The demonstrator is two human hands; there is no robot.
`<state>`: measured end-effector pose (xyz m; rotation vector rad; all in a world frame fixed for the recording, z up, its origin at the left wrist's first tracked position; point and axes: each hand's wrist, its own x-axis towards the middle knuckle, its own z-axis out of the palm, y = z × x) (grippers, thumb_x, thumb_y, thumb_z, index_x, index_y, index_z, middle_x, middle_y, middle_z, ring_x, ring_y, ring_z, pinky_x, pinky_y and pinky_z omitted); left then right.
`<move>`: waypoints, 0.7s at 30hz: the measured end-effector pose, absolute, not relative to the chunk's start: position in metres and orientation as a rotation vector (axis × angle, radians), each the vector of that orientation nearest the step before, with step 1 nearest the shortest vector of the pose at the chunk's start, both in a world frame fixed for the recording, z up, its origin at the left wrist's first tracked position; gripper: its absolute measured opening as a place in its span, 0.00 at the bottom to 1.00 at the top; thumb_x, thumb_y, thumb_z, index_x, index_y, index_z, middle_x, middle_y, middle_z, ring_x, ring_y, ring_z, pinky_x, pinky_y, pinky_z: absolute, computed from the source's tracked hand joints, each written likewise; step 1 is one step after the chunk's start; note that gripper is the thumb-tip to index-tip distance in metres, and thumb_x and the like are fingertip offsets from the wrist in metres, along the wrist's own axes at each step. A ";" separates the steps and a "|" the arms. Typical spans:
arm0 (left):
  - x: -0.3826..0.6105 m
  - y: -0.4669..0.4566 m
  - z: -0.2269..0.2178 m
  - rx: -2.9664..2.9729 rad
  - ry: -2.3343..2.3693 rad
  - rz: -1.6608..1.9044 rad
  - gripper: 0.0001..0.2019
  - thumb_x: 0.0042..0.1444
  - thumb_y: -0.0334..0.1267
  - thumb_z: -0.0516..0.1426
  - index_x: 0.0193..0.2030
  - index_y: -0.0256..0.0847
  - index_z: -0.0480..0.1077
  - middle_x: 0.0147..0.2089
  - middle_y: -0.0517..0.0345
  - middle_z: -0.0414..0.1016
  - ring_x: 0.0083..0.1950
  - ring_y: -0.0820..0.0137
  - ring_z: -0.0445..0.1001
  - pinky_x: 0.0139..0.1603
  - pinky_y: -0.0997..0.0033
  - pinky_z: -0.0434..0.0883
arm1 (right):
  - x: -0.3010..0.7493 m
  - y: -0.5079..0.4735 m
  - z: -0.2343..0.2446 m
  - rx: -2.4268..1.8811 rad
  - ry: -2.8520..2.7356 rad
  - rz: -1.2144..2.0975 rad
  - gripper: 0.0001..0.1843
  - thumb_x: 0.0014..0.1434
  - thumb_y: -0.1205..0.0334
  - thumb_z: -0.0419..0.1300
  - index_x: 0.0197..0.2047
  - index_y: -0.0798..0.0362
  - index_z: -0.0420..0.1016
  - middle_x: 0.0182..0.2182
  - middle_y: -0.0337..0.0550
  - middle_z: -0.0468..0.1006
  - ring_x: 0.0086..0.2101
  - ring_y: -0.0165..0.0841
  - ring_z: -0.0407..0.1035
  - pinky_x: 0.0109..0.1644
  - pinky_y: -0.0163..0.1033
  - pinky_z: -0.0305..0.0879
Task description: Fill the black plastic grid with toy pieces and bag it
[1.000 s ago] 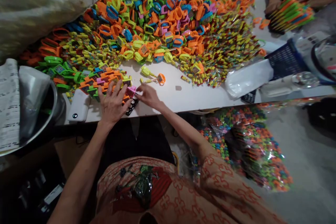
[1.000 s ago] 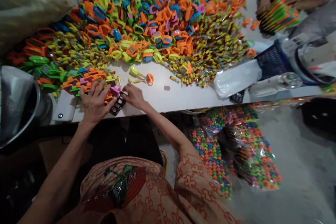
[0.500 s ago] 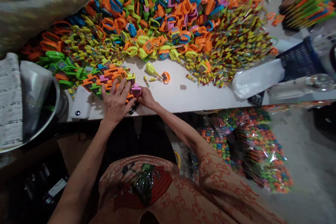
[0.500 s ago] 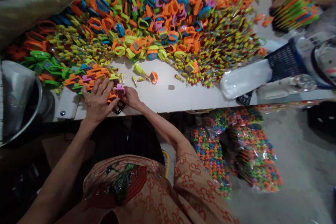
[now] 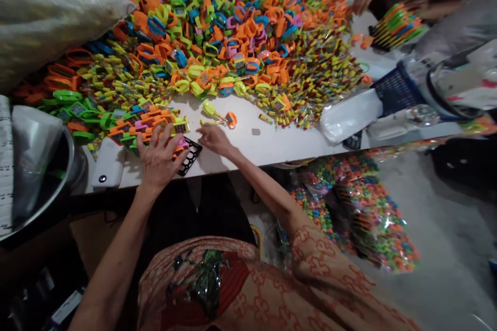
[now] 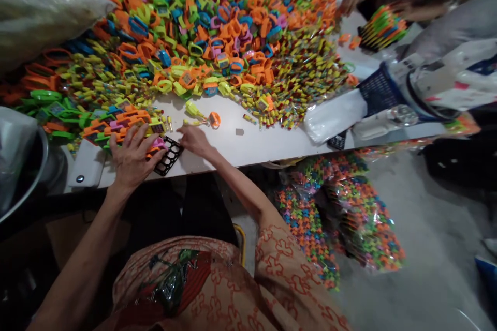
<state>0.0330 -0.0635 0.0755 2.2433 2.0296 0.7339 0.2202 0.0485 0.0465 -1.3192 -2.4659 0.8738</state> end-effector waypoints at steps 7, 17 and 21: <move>0.031 -0.067 0.075 2.278 2.044 0.761 0.21 0.68 0.57 0.54 0.58 0.51 0.76 0.74 0.50 0.67 0.76 0.47 0.62 0.77 0.30 0.43 | 0.238 0.122 0.052 -1.810 -2.490 0.494 0.17 0.63 0.75 0.55 0.52 0.59 0.80 0.53 0.65 0.78 0.52 0.49 0.74 0.51 0.44 0.66; 0.027 -0.070 0.076 2.280 2.030 0.728 0.21 0.70 0.58 0.53 0.58 0.51 0.76 0.73 0.51 0.69 0.75 0.48 0.65 0.77 0.31 0.44 | 0.214 0.061 0.035 -1.175 -1.703 1.591 0.02 0.52 0.67 0.60 0.32 0.53 0.70 0.23 0.34 0.71 0.24 0.29 0.65 0.31 0.34 0.64; 0.028 -0.069 0.076 2.272 2.033 0.724 0.20 0.69 0.56 0.54 0.58 0.52 0.76 0.73 0.51 0.68 0.75 0.47 0.64 0.76 0.30 0.44 | 0.195 0.046 0.017 -1.126 -1.688 1.630 0.03 0.49 0.66 0.61 0.29 0.53 0.70 0.23 0.34 0.72 0.27 0.30 0.66 0.34 0.35 0.66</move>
